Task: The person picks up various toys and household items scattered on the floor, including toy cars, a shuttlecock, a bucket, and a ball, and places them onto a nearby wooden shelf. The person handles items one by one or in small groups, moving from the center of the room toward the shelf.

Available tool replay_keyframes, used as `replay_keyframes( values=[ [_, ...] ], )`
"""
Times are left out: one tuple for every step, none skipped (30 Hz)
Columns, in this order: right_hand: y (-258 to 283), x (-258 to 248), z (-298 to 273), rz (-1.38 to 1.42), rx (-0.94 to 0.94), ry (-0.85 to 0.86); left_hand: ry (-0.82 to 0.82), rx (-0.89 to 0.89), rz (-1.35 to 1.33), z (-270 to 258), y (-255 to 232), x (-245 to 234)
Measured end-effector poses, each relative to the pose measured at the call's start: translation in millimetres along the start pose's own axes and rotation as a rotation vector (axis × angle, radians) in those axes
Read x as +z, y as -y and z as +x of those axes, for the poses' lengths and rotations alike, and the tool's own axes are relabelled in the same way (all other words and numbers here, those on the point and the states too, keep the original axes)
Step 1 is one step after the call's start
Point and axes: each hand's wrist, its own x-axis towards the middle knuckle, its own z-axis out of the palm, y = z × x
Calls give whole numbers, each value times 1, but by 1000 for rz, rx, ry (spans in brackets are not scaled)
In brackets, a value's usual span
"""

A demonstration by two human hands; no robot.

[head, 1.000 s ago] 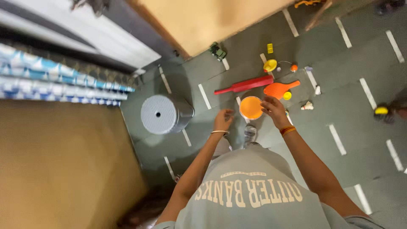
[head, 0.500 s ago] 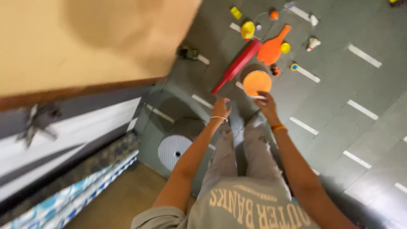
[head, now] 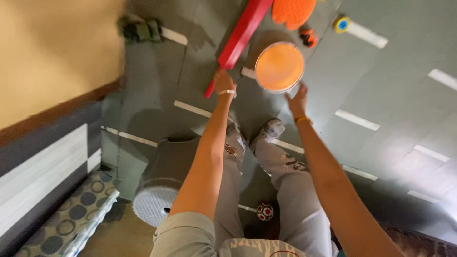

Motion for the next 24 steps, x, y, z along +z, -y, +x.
replay_keyframes(
  values=[
    [-18,22,8,-208,-112,-129,0,-59,0,17,1,24],
    [-33,42,8,54,55,-128,0,-118,1,27,5,47],
    [-50,55,14,315,223,-138,-21,-112,5,38,11,65],
    [-60,70,18,458,391,-55,-42,-106,9,47,19,80],
    [-67,83,24,595,561,25,-65,-96,8,53,24,95],
    [-71,95,25,730,731,107,-84,-115,18,53,31,108],
    [-75,104,30,801,753,108,-109,-129,22,56,34,119],
    [-75,111,34,873,775,110,-135,-143,26,57,37,127],
    [-75,116,36,945,800,110,-94,-116,24,58,40,133],
    [-74,118,37,1029,771,131,-54,-89,22,58,41,137],
    [-71,121,37,1114,743,157,-11,-66,24,57,44,139],
    [-67,118,36,1198,715,184,-33,3,-72,52,45,139],
    [-64,114,33,1220,718,195,-62,73,-166,45,46,136],
    [-60,106,29,1241,721,205,-91,143,-260,36,47,130],
    [-54,96,30,1266,719,207,-54,92,-268,33,46,119],
    [-48,84,28,1277,714,205,-16,41,-276,21,47,108],
    [-40,69,24,1289,710,201,23,-9,-285,4,48,94],
    [-32,53,18,1300,706,198,-5,42,-274,-14,51,77],
    [-25,35,11,1216,690,199,-38,94,-264,-32,54,57],
    [-17,14,2,1133,674,199,-15,76,-264,-51,57,37],
    [-7,-9,-6,1049,658,198,8,58,-265,-70,59,15],
    [2,-34,-17,1091,697,192,-112,169,-192,-93,62,-9],
    [11,-59,-27,1138,730,182,-240,282,-117,-112,63,-33],
    [20,-86,-39,1186,762,173,-166,251,-138,-131,63,-58]
  ],
)
